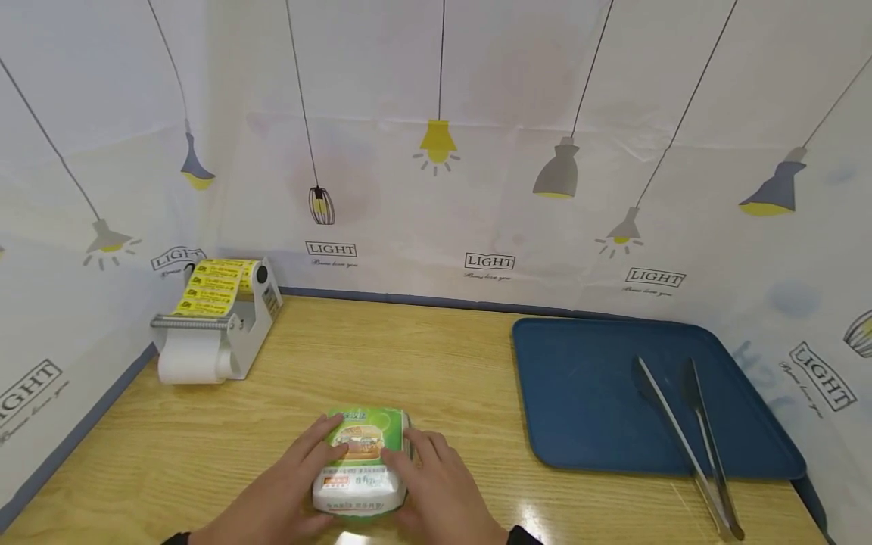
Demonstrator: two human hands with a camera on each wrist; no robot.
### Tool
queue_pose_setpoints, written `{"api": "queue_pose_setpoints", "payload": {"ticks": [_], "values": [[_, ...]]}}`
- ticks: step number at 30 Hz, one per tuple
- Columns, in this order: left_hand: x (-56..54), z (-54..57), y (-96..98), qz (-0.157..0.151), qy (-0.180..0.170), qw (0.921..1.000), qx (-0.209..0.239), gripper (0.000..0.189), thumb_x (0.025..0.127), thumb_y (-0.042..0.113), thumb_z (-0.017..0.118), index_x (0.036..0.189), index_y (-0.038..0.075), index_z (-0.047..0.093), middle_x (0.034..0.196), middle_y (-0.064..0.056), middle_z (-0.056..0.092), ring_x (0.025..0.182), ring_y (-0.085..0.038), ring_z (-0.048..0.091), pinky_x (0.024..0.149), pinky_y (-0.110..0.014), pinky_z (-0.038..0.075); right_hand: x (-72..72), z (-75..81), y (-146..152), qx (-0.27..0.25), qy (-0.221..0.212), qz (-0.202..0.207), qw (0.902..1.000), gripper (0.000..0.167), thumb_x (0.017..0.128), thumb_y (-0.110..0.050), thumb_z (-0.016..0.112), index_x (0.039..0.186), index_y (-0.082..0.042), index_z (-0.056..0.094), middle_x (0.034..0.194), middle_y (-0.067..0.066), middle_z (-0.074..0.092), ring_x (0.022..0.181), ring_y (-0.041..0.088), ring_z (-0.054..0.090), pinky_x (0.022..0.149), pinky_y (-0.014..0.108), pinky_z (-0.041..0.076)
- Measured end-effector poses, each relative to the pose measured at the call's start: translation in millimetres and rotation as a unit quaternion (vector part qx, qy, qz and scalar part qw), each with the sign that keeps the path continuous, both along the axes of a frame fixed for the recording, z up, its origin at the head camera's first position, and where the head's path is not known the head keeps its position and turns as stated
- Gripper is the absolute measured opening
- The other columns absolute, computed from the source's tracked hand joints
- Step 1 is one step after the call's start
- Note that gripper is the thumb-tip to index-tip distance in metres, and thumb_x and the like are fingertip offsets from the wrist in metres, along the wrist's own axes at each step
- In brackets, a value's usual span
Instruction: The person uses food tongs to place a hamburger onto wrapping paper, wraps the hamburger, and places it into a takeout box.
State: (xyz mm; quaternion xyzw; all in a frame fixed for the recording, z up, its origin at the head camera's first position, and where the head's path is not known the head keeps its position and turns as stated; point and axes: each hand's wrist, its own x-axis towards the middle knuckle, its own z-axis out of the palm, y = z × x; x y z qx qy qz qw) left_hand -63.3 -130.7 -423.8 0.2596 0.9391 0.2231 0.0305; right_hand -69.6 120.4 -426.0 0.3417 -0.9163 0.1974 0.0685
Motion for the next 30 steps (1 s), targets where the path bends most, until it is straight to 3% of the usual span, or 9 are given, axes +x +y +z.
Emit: {"api": "queue_pose_setpoints", "payload": {"ticks": [4,7,10,13,17,19,24,30], "values": [[-1.4,6.1,-0.4,-0.007,0.002,0.9999,0.012,0.08,0.069,0.038,0.079,0.137,0.023,0.039,0.153,-0.001,0.021,0.137,-0.029,0.03,0.099,-0.039,0.044,-1.6,3.4,-3,-0.01,-0.006,0.022,0.9997,0.087,0.065,-0.062,0.071,0.133,-0.016,0.042,0.15,0.008,0.027,0.133,0.027,0.036,0.095,0.044,0.047],[-3.1,16.4,0.0,-0.017,-0.04,0.9986,0.032,0.077,0.072,0.044,0.075,0.137,0.027,0.038,0.152,-0.001,0.024,0.135,-0.026,0.035,0.099,-0.041,0.044,-1.9,7.4,-5,-0.021,0.01,0.037,0.999,0.085,0.072,-0.067,0.059,0.139,-0.019,0.036,0.15,0.007,0.03,0.133,0.03,0.038,0.094,0.045,0.048],[-5.7,28.3,1.6,-0.023,-0.081,0.9952,0.05,0.072,0.075,0.054,0.068,0.137,0.03,0.037,0.15,-0.003,0.029,0.13,-0.02,0.041,0.098,-0.041,0.045,-1.7,11.3,-5,-0.043,0.018,0.045,0.9979,0.071,0.081,-0.06,0.056,0.141,-0.026,0.035,0.145,0.007,0.039,0.128,0.033,0.044,0.087,0.046,0.051],[-9.0,37.5,3.3,-0.027,-0.105,0.9913,0.074,0.074,0.077,0.057,0.065,0.138,0.026,0.037,0.145,-0.001,0.038,0.115,-0.009,0.053,0.091,-0.03,0.048,-2.6,13.6,-4,-0.067,0.02,0.048,0.9964,0.058,0.086,-0.052,0.055,0.137,-0.028,0.04,0.14,0.007,0.045,0.126,0.035,0.046,0.084,0.045,0.053],[-13.6,42.5,3.2,-0.039,-0.125,0.9849,0.113,0.082,0.078,0.048,0.069,0.141,0.01,0.033,0.135,0.003,0.049,0.094,0.0,0.055,0.079,-0.018,0.048,-4.1,13.8,-6,-0.081,0.025,0.036,0.9958,0.053,0.089,-0.049,0.054,0.135,-0.027,0.042,0.138,0.007,0.046,0.126,0.032,0.047,0.082,0.043,0.054],[-15.3,42.4,2.1,-0.044,-0.141,0.9808,0.127,0.086,0.078,0.045,0.07,0.143,0.005,0.029,0.134,0.004,0.05,0.098,-0.001,0.055,0.079,-0.017,0.049,-4.4,13.1,-7,-0.078,0.028,0.028,0.9961,0.051,0.089,-0.049,0.053,0.135,-0.027,0.042,0.137,0.007,0.046,0.126,0.03,0.047,0.082,0.042,0.054],[-17.2,40.6,0.0,-0.047,-0.179,0.9729,0.138,0.089,0.078,0.045,0.07,0.144,0.005,0.025,0.137,0.003,0.046,0.11,-0.006,0.052,0.085,-0.02,0.05,-5.4,11.3,-8,-0.067,0.02,0.023,0.9973,0.051,0.091,-0.049,0.05,0.136,-0.027,0.041,0.137,0.006,0.046,0.127,0.029,0.046,0.083,0.042,0.053],[-16.6,40.1,-1.9,-0.046,-0.197,0.9691,0.141,0.091,0.078,0.048,0.069,0.145,0.007,0.022,0.14,0.002,0.044,0.115,-0.01,0.051,0.087,-0.021,0.05,-6.0,10.5,-9,-0.062,0.013,0.037,0.9973,0.05,0.093,-0.047,0.047,0.137,-0.025,0.038,0.137,0.008,0.044,0.126,0.034,0.046,0.081,0.041,0.054]]}}
